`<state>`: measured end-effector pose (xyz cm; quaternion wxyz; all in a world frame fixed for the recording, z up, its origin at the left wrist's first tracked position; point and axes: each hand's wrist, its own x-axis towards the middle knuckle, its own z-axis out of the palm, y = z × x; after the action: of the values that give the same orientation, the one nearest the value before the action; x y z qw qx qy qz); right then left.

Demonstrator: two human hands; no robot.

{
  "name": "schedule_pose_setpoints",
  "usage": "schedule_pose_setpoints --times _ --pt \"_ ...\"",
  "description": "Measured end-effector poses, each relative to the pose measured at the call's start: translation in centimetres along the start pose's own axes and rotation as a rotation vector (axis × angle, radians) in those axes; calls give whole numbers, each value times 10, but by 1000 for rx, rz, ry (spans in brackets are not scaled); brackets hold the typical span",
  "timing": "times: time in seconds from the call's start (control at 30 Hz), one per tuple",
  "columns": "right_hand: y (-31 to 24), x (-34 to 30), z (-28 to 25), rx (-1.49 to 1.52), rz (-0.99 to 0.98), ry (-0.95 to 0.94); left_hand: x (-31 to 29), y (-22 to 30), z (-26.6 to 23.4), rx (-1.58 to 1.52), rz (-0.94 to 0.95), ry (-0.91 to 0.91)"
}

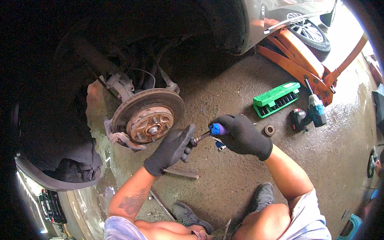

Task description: The person sits on the floor and cleans a metal bolt with a cloth. They then apply thread seal tape to the bolt's threads and insert it into the car's brake assembly. The person repeats this process with a second bolt, cleaning it and wrapping it with tape before installation.

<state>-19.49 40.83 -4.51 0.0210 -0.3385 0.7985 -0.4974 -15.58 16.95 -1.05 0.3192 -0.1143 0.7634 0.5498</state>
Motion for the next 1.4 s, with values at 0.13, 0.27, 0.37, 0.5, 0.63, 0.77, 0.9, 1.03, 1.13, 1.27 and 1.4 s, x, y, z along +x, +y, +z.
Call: schedule_pose_setpoints --times 0.13,0.27,0.37,0.5,0.63,0.77,0.9,1.03,1.13,1.27,1.4 --pt "3 0 -2 3 -21 97 0 -1 9 -243 73 -43" --pt "4 1 2 23 -62 155 0 -5 12 -180 135 -6" --pt "18 -2 4 329 103 321 7 -12 11 -48 275 121" --pt "-1 3 -18 548 154 440 18 -27 4 310 493 252" --pt "-46 11 11 -613 -184 -27 15 -15 15 396 442 263" --pt "-21 7 34 -730 -84 -58 19 -33 13 495 547 395" --pt "25 -2 29 -737 36 -162 13 -42 5 391 669 472" --pt "36 -7 21 -368 226 -71 13 -29 -2 -60 424 334" --pt "9 -1 27 166 180 -58 15 -22 15 -95 304 363" --pt "21 -2 38 443 161 109 18 -45 12 -83 309 341" --pt "106 -40 -27 -75 481 248 4 -25 18 -149 165 237"
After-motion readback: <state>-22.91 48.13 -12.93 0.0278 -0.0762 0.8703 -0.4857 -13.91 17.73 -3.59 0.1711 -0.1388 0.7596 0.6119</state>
